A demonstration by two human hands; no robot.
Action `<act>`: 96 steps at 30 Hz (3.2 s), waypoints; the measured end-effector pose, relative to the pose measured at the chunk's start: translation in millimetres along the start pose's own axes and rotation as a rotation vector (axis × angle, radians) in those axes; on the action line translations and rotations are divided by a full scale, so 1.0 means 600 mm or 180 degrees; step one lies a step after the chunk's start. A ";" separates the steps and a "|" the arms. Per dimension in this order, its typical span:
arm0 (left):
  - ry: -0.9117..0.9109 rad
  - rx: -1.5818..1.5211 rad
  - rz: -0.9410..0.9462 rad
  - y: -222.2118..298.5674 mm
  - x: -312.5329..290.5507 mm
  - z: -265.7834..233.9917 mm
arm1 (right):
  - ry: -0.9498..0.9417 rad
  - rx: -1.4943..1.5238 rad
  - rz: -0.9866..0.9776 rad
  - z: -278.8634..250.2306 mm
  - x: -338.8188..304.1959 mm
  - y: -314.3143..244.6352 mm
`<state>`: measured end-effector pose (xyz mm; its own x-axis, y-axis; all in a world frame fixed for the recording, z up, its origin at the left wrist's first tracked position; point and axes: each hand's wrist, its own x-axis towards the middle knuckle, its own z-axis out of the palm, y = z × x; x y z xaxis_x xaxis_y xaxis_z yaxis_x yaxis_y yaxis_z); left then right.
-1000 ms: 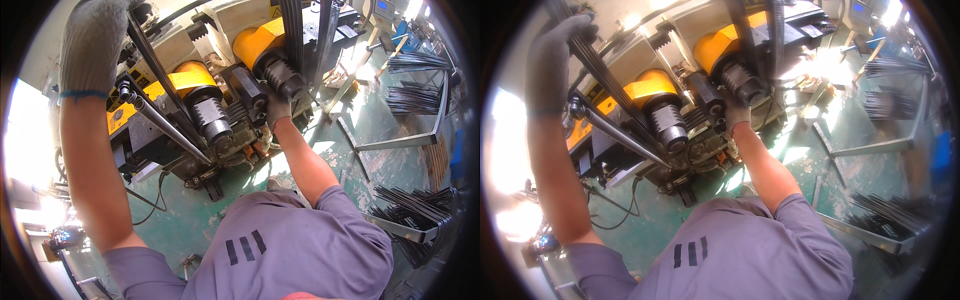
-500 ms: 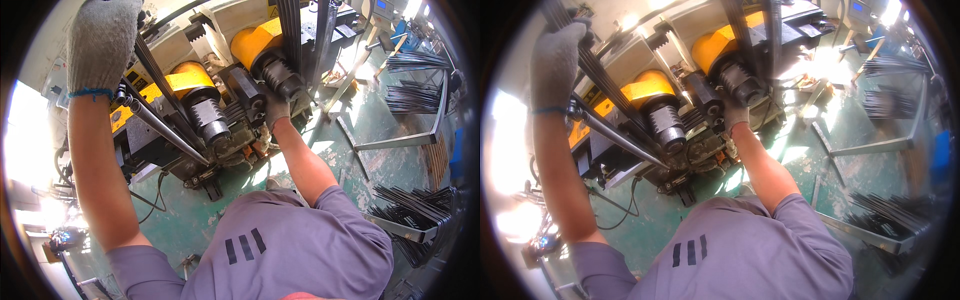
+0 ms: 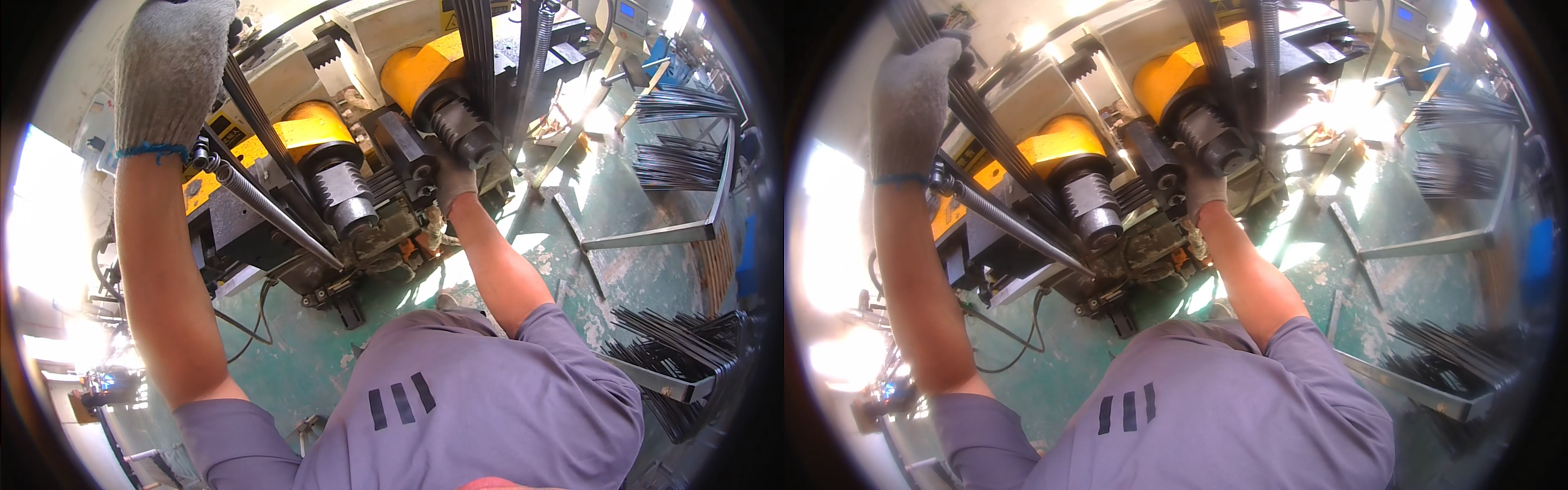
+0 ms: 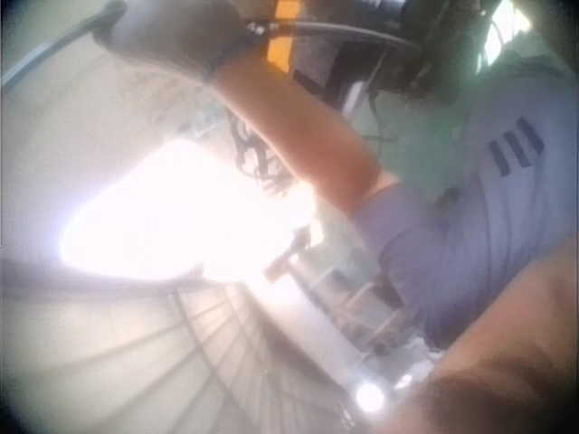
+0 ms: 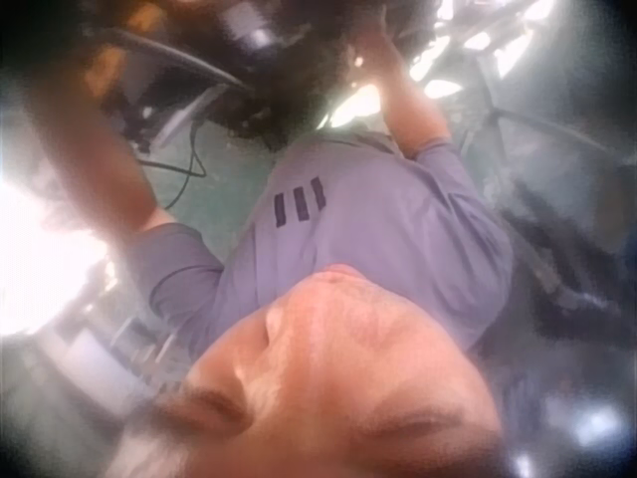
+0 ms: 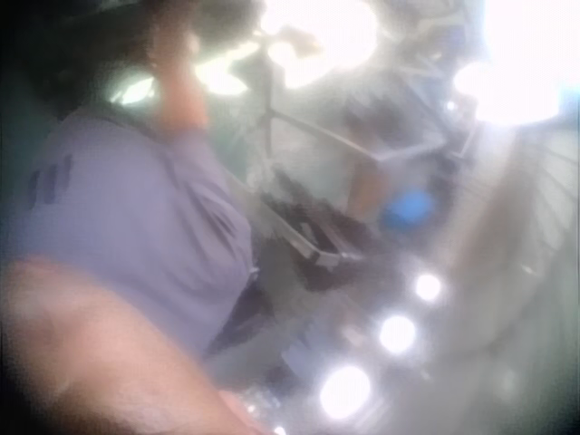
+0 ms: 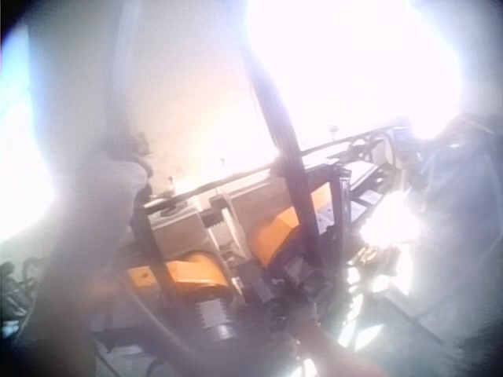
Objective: The person picks up metal bars from a stack, inserts them into a machine to bend them, and then places the bent bars onto another stack.
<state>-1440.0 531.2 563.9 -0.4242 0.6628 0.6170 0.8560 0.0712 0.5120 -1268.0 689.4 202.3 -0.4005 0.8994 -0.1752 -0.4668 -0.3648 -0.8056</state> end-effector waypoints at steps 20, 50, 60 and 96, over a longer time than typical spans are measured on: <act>-0.0373 -0.0030 -0.0287 0.003 -0.028 -0.059 | -0.0032 -0.1054 -0.0524 -0.040 0.012 0.025; -0.0565 -0.0052 -0.0644 -0.021 -0.034 -0.062 | 0.0043 -0.0376 -0.0077 -0.050 0.017 0.050; 0.0117 -0.0240 -0.0569 0.108 -0.146 -0.064 | -0.0233 -0.2474 -0.1107 -0.107 -0.099 -0.013; 0.2972 0.5139 -0.4132 0.941 -1.296 -0.233 | -0.5709 0.0190 0.4603 -0.117 -1.266 0.053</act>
<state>-668.3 -48.0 456.9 -0.3309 -0.6058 0.7235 -0.6572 0.6982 0.2840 -923.4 11.3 270.2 -0.4112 -0.9047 0.1114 0.6683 -0.3823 -0.6381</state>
